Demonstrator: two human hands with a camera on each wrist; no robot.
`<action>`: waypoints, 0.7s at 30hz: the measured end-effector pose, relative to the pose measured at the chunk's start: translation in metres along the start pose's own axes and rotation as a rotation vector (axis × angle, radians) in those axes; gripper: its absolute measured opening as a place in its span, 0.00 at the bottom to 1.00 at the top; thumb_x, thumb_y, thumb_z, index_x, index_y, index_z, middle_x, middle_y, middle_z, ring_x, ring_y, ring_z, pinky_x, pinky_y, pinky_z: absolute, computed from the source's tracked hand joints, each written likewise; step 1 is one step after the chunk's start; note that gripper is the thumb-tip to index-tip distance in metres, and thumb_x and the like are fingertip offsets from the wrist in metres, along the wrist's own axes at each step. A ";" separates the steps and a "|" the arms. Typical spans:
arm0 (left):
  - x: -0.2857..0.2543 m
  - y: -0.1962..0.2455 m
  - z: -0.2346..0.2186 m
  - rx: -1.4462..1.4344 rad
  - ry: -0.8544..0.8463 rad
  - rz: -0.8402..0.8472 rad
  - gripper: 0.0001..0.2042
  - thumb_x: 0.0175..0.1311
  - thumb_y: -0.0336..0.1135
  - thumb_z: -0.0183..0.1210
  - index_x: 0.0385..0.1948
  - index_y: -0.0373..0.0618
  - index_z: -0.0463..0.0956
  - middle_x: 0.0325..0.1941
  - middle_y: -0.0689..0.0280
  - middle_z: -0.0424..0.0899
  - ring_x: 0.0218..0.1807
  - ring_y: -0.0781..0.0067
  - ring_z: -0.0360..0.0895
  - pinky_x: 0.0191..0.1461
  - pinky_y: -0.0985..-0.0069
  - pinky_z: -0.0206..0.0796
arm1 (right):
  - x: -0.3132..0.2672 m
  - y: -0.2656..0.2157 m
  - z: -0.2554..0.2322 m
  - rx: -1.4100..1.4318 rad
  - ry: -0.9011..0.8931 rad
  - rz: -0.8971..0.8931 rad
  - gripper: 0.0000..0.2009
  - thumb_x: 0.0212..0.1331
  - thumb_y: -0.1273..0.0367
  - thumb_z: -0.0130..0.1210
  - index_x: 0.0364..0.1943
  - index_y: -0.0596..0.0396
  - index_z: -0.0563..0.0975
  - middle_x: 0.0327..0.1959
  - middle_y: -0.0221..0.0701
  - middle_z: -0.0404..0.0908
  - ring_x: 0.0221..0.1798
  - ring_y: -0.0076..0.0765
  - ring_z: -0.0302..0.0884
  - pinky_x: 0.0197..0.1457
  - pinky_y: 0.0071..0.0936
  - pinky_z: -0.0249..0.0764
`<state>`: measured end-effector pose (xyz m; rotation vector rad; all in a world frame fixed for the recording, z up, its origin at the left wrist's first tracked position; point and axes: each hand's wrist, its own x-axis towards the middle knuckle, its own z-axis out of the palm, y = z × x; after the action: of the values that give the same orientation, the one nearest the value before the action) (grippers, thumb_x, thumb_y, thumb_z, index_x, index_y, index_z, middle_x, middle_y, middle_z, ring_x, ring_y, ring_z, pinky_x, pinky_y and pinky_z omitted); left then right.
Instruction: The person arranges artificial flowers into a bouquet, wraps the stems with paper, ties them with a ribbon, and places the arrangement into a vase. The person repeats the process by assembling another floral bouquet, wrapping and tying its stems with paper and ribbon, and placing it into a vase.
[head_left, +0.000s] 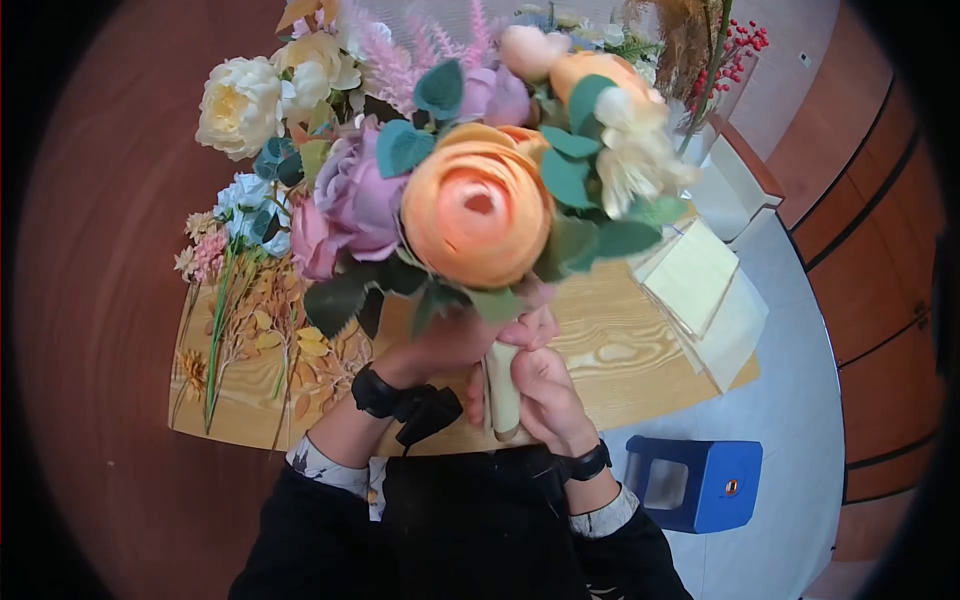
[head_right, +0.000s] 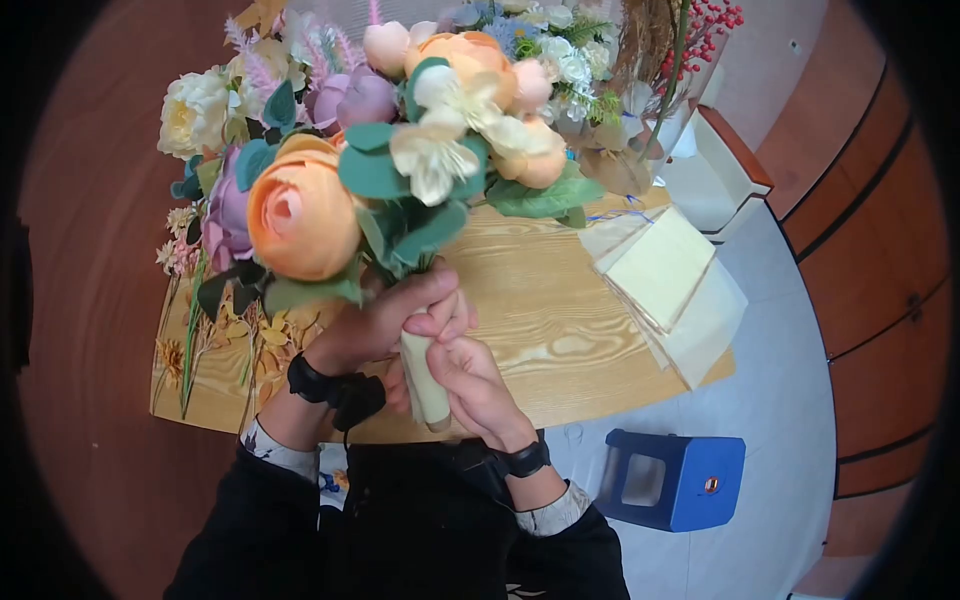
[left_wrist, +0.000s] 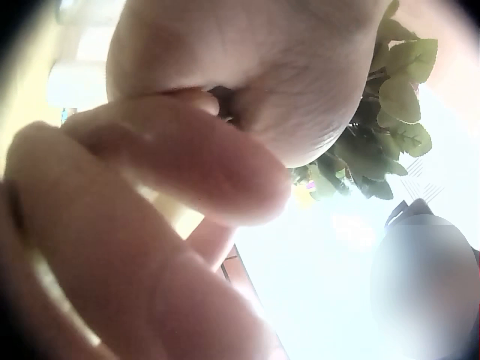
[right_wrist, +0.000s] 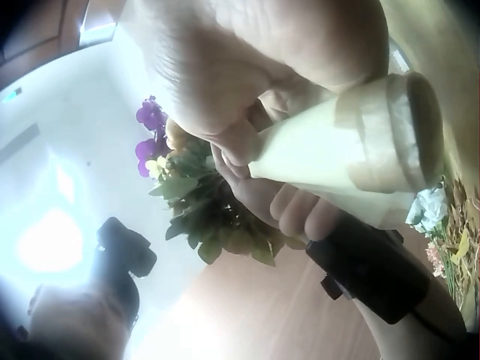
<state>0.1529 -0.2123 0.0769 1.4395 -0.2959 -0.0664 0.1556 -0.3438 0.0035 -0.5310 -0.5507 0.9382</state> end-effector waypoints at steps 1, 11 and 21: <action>0.000 -0.003 0.000 -0.001 -0.002 -0.007 0.20 0.66 0.38 0.39 0.10 0.46 0.60 0.13 0.70 0.62 0.27 0.75 0.67 0.40 0.76 0.63 | -0.002 0.003 0.000 -0.075 0.050 -0.024 0.19 0.62 0.59 0.44 0.44 0.64 0.67 0.32 0.39 0.74 0.32 0.35 0.76 0.34 0.26 0.73; 0.012 -0.015 0.002 0.078 -0.034 0.047 0.18 0.65 0.35 0.42 0.12 0.45 0.59 0.15 0.70 0.63 0.25 0.76 0.64 0.33 0.79 0.59 | -0.008 0.003 0.006 -0.166 0.194 -0.084 0.16 0.64 0.57 0.42 0.38 0.57 0.67 0.22 0.23 0.63 0.19 0.14 0.54 0.20 0.12 0.51; 0.008 -0.030 -0.015 0.611 -0.002 0.184 0.12 0.61 0.31 0.46 0.16 0.44 0.62 0.18 0.72 0.64 0.25 0.79 0.63 0.29 0.82 0.55 | -0.010 0.001 0.005 -0.310 0.290 -0.136 0.11 0.61 0.61 0.48 0.31 0.55 0.68 0.20 0.20 0.63 0.20 0.12 0.55 0.20 0.14 0.52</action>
<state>0.1680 -0.2033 0.0467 2.0081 -0.4751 0.1884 0.1470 -0.3513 0.0049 -0.8819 -0.4641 0.6338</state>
